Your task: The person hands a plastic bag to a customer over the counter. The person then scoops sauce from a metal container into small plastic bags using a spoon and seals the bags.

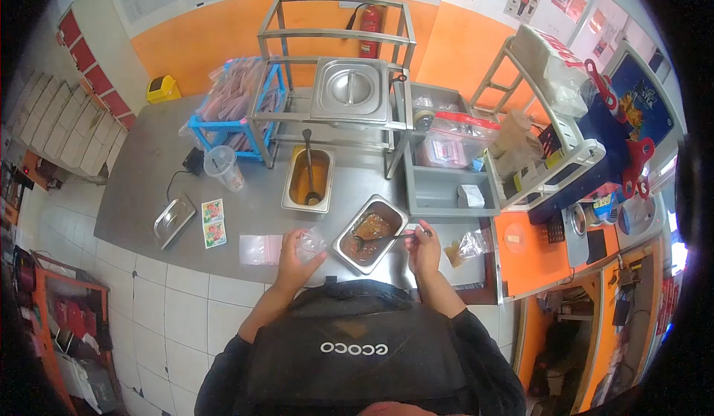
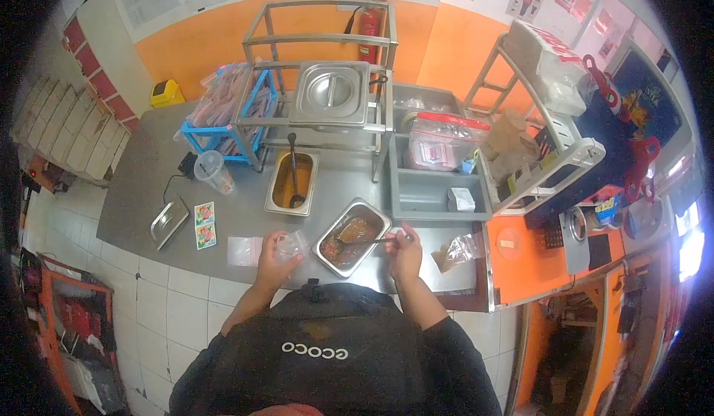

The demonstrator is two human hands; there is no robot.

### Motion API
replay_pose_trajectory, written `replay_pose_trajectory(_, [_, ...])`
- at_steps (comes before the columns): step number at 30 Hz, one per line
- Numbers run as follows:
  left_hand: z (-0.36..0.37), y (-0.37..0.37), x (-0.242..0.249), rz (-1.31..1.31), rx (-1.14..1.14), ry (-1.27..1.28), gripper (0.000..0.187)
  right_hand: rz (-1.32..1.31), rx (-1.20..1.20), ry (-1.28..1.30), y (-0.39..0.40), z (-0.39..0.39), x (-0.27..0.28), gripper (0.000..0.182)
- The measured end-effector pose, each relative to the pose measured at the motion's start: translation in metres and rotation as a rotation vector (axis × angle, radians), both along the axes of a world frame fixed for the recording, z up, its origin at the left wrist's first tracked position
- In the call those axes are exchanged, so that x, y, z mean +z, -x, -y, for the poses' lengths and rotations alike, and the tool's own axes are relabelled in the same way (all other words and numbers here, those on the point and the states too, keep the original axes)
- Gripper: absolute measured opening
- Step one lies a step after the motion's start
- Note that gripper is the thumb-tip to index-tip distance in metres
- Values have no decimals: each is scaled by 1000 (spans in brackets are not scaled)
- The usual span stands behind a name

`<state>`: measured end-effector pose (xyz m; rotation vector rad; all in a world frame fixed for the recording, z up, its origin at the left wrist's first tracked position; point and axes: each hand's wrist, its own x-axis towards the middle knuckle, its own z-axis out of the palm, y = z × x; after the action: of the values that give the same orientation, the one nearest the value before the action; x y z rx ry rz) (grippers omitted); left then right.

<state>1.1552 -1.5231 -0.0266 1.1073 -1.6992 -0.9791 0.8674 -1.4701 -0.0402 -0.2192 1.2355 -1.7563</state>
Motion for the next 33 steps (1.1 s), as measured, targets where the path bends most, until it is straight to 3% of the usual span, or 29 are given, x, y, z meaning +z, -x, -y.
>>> replay_pose_trajectory(10, [3, -2, 6, 64, 2, 89, 63, -96, -140, 36, 17, -17, 3, 34])
replay_pose_trajectory(13, [2, 0, 8, 70, -4, 93, 63, -214, -124, -11, 19, -18, -1, 34])
replay_pose_trajectory(19, [0, 2, 13, 99, -20, 107, 63, -184, -103, -38, 15, -15, 6, 36])
replay_pose_trajectory(22, [0, 0, 9, 80, -8, 103, 63, -326, -49, 52, -2, -15, 23, 34])
replay_pose_trajectory(26, [-1, -2, 8, 99, 2, 102, 62, -1002, 408, 115, -27, -25, 53, 30])
replay_pose_trajectory(29, [-2, -2, 9, 105, 6, 106, 62, -1441, 543, 358, -29, -19, 64, 32])
replay_pose_trajectory(33, [-3, -3, 9, 93, 18, 101, 61, -1427, 896, 455, -25, -19, 70, 30])
